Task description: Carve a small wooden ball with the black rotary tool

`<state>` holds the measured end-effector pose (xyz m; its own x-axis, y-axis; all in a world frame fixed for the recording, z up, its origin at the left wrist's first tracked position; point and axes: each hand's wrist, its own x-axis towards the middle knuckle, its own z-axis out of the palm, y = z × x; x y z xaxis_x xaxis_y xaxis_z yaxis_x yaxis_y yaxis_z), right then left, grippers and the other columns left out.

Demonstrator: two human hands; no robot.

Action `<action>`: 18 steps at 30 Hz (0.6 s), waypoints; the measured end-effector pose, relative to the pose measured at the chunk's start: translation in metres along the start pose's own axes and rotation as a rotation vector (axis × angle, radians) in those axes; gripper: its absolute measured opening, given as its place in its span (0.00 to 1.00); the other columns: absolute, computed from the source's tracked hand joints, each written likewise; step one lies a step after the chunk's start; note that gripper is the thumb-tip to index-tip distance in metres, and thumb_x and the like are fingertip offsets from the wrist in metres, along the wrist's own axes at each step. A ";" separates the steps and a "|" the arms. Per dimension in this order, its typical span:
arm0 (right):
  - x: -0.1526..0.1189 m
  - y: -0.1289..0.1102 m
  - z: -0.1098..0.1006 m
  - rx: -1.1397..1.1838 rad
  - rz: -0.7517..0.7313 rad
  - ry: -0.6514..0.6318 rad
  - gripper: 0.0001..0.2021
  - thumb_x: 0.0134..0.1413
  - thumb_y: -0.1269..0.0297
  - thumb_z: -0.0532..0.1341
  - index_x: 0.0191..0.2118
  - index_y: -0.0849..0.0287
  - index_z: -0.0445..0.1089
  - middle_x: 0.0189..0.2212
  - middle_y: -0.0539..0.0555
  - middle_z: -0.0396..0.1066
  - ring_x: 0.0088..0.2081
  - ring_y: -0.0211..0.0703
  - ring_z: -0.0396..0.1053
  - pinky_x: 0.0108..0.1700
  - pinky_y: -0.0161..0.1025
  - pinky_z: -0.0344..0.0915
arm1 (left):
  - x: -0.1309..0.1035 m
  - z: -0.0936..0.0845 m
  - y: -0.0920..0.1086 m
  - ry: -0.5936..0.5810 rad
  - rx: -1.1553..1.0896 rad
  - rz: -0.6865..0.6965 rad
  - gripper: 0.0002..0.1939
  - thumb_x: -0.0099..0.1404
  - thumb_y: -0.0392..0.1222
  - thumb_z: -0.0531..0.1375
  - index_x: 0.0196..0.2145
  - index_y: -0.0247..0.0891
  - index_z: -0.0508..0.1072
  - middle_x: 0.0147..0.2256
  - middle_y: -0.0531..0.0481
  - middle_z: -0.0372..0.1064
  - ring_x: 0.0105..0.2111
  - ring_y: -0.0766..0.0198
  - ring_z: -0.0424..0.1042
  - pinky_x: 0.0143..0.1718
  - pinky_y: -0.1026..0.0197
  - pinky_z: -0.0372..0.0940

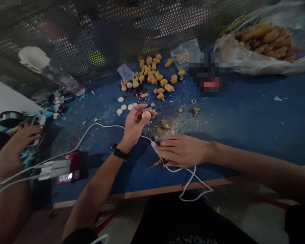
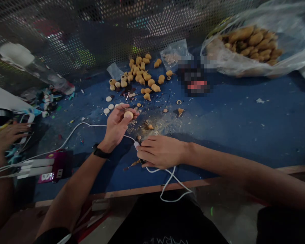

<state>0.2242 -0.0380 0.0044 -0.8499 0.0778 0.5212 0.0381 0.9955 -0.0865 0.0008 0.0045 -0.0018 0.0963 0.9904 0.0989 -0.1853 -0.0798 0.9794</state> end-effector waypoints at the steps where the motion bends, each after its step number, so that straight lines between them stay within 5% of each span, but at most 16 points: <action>1: 0.001 -0.001 0.000 -0.006 0.001 0.003 0.18 0.78 0.60 0.53 0.52 0.72 0.71 0.46 0.64 0.80 0.44 0.48 0.77 0.48 0.45 0.74 | -0.001 0.000 0.000 0.003 0.005 0.003 0.27 0.60 0.54 0.75 0.49 0.40 0.70 0.42 0.48 0.80 0.44 0.61 0.82 0.50 0.57 0.76; 4: 0.003 -0.001 -0.001 -0.022 0.006 -0.019 0.18 0.79 0.60 0.52 0.50 0.70 0.72 0.46 0.64 0.80 0.43 0.48 0.76 0.48 0.44 0.73 | -0.001 0.001 0.001 0.000 0.007 -0.014 0.27 0.62 0.57 0.73 0.48 0.40 0.70 0.42 0.47 0.82 0.38 0.63 0.82 0.40 0.61 0.76; 8: 0.003 -0.001 0.000 -0.011 0.029 -0.105 0.18 0.79 0.58 0.50 0.50 0.67 0.72 0.47 0.63 0.80 0.43 0.47 0.75 0.49 0.45 0.73 | -0.001 0.001 0.005 -0.005 -0.002 -0.030 0.25 0.66 0.63 0.68 0.46 0.40 0.73 0.40 0.45 0.82 0.26 0.71 0.72 0.24 0.68 0.64; 11: 0.001 0.001 0.001 0.051 0.075 -0.100 0.19 0.79 0.56 0.49 0.52 0.65 0.72 0.44 0.62 0.79 0.45 0.48 0.75 0.50 0.47 0.74 | 0.000 0.002 0.007 0.011 -0.009 -0.046 0.21 0.67 0.61 0.68 0.42 0.39 0.77 0.39 0.45 0.82 0.26 0.73 0.68 0.25 0.68 0.62; 18: -0.008 0.009 -0.002 0.185 0.233 0.103 0.18 0.77 0.53 0.54 0.55 0.62 0.69 0.43 0.60 0.79 0.44 0.46 0.77 0.48 0.44 0.75 | 0.003 -0.003 0.004 -0.005 -0.025 -0.010 0.17 0.62 0.53 0.73 0.40 0.40 0.75 0.42 0.47 0.81 0.37 0.67 0.77 0.37 0.64 0.71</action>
<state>0.2325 -0.0294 0.0007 -0.7711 0.3176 0.5519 0.1213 0.9241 -0.3624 -0.0022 0.0078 0.0017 0.1034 0.9906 0.0901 -0.2082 -0.0670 0.9758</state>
